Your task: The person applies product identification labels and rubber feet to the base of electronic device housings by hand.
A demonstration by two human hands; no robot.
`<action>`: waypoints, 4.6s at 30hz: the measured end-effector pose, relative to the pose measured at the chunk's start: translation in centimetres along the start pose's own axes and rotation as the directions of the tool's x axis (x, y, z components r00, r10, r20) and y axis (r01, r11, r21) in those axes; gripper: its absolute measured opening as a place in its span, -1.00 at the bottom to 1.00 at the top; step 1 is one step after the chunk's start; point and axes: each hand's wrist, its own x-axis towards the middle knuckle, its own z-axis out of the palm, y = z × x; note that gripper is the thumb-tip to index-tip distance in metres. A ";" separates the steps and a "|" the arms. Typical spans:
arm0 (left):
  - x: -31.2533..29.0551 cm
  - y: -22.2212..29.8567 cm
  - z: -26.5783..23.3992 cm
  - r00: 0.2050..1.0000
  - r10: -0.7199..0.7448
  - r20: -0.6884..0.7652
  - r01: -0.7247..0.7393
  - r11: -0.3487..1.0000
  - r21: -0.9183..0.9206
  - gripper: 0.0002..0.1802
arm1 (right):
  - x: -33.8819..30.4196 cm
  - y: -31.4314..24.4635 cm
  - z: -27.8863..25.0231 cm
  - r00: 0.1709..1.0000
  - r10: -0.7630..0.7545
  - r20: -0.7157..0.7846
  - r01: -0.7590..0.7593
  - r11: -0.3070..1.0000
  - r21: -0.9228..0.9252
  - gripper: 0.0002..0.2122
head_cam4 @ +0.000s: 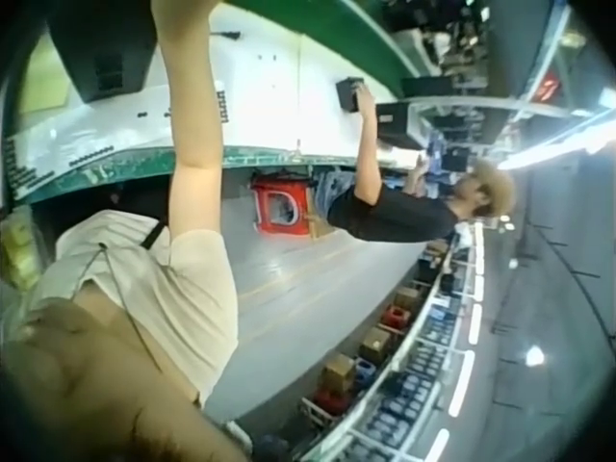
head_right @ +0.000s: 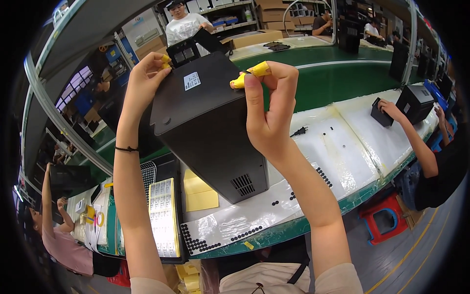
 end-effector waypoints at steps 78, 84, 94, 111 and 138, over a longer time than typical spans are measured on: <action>-2.3 -0.7 2.9 0.895 -0.435 0.103 0.322 0.467 -0.823 -0.65 | 6.8 5.2 -1.0 0.507 0.675 0.536 -0.547 0.733 -0.405 -0.40; -3.3 -4.3 4.3 0.923 -0.383 -0.028 0.161 0.451 -0.878 -0.60 | -0.6 2.3 -2.2 0.770 0.518 0.373 -0.606 0.777 0.171 -0.10; -8.2 2.3 6.0 0.867 -0.490 0.087 0.182 0.150 -0.972 -0.42 | -0.9 0.9 -0.9 0.810 0.465 0.357 -0.576 0.746 0.334 -0.21; -14.3 3.0 3.1 0.842 -0.535 0.070 0.445 0.616 -0.650 -0.46 | 7.0 11.5 -4.3 0.984 0.006 -0.179 -0.077 0.917 -0.392 -0.59; -12.4 -3.3 10.5 0.793 -0.588 0.161 0.584 0.658 -0.475 -0.70 | 5.9 17.3 -22.6 0.958 -0.281 -0.058 0.035 0.317 -0.948 -0.43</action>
